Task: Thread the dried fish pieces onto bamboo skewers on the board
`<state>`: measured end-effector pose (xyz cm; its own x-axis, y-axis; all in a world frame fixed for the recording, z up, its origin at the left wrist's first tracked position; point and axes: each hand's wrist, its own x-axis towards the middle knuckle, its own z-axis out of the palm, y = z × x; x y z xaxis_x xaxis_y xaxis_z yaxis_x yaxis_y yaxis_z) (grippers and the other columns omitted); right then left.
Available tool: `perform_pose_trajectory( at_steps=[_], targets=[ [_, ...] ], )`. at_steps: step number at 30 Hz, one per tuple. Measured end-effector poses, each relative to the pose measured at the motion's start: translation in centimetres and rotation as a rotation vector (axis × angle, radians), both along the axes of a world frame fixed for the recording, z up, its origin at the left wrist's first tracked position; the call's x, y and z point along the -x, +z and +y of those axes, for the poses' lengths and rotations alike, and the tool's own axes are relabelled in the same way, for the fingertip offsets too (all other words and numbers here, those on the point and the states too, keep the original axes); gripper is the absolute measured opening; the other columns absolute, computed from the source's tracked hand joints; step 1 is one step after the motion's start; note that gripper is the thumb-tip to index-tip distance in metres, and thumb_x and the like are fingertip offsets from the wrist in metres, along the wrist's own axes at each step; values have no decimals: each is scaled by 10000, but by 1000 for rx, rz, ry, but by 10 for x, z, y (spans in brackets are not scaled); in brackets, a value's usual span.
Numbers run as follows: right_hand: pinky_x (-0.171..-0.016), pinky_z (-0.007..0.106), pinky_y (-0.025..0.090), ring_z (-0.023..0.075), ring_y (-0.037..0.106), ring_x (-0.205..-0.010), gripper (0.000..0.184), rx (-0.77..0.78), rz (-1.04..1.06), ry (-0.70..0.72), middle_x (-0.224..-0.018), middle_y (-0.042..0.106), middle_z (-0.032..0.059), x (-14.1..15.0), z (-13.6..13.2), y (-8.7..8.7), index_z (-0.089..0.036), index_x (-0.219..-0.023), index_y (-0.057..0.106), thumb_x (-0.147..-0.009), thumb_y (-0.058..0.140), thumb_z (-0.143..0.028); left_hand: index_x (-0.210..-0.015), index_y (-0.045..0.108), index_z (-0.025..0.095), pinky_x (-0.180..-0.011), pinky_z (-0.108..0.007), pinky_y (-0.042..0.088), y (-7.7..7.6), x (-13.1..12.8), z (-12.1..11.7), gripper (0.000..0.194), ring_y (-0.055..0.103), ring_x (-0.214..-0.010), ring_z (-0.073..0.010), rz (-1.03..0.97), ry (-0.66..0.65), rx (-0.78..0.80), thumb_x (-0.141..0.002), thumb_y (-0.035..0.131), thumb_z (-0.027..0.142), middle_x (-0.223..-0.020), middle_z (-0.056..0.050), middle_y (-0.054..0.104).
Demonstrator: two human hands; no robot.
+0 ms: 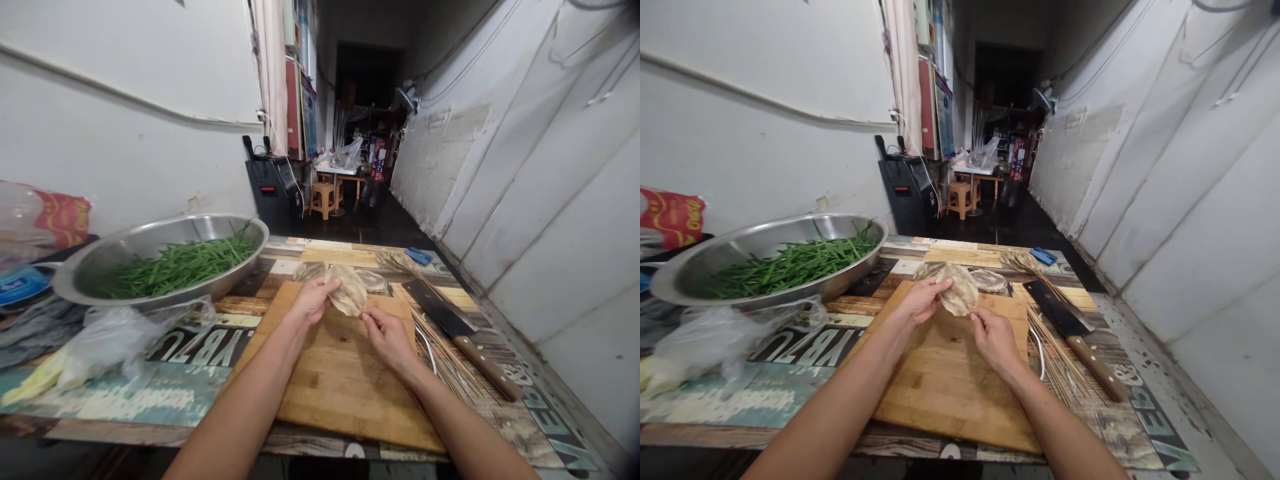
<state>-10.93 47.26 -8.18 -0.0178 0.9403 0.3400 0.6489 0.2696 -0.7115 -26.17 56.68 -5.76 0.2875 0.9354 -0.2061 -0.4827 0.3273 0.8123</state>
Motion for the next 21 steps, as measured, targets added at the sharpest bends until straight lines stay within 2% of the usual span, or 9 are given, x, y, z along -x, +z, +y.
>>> perform_pose_trajectory(
  at_steps=[4,7,10,14,17,21],
  targets=[
    [-662,271,420,182,583,-691,255,10,51,-10,-754,657,47,1,2,-3,-186,-834,635,-881,403,-279,-730,651,88,-557,-258,523,-4,-5,-1,153,624,-547,-151,-13,57,-20,-616,749,117,-646,-67,678],
    [-657,274,419,181,574,-690,262,27,96,-22,-736,643,42,2,3,-3,-192,-781,623,-875,402,-296,-730,650,92,-580,-262,530,-7,-8,-2,144,631,-564,-151,-30,84,27,-622,744,106,-653,-63,680],
    [-568,258,391,164,529,-591,263,64,171,-25,-603,573,13,4,2,0,-199,-722,593,-861,415,-333,-739,652,92,-606,-280,537,-7,-7,-3,150,642,-597,-165,-34,55,49,-621,744,93,-678,-73,686],
    [-413,225,279,117,373,-379,247,263,372,7,-399,406,-61,7,-1,8,-195,-754,568,-833,436,-389,-726,654,94,-585,-262,529,0,-4,-5,161,632,-583,-153,-17,15,-17,-606,761,105,-668,-66,681],
    [-371,212,232,96,310,-319,252,359,469,19,-361,395,-82,8,-2,13,-185,-801,553,-813,438,-409,-713,655,91,-572,-237,519,3,-1,-5,142,619,-571,-131,-3,-40,-33,-614,756,103,-660,-60,673],
    [-366,204,228,94,325,-311,250,363,492,20,-349,397,-84,9,-3,14,-186,-789,535,-801,443,-419,-755,662,87,-622,-235,521,1,2,-2,169,626,-611,-126,-23,-95,-46,-619,760,109,-695,-62,673]
  ],
)
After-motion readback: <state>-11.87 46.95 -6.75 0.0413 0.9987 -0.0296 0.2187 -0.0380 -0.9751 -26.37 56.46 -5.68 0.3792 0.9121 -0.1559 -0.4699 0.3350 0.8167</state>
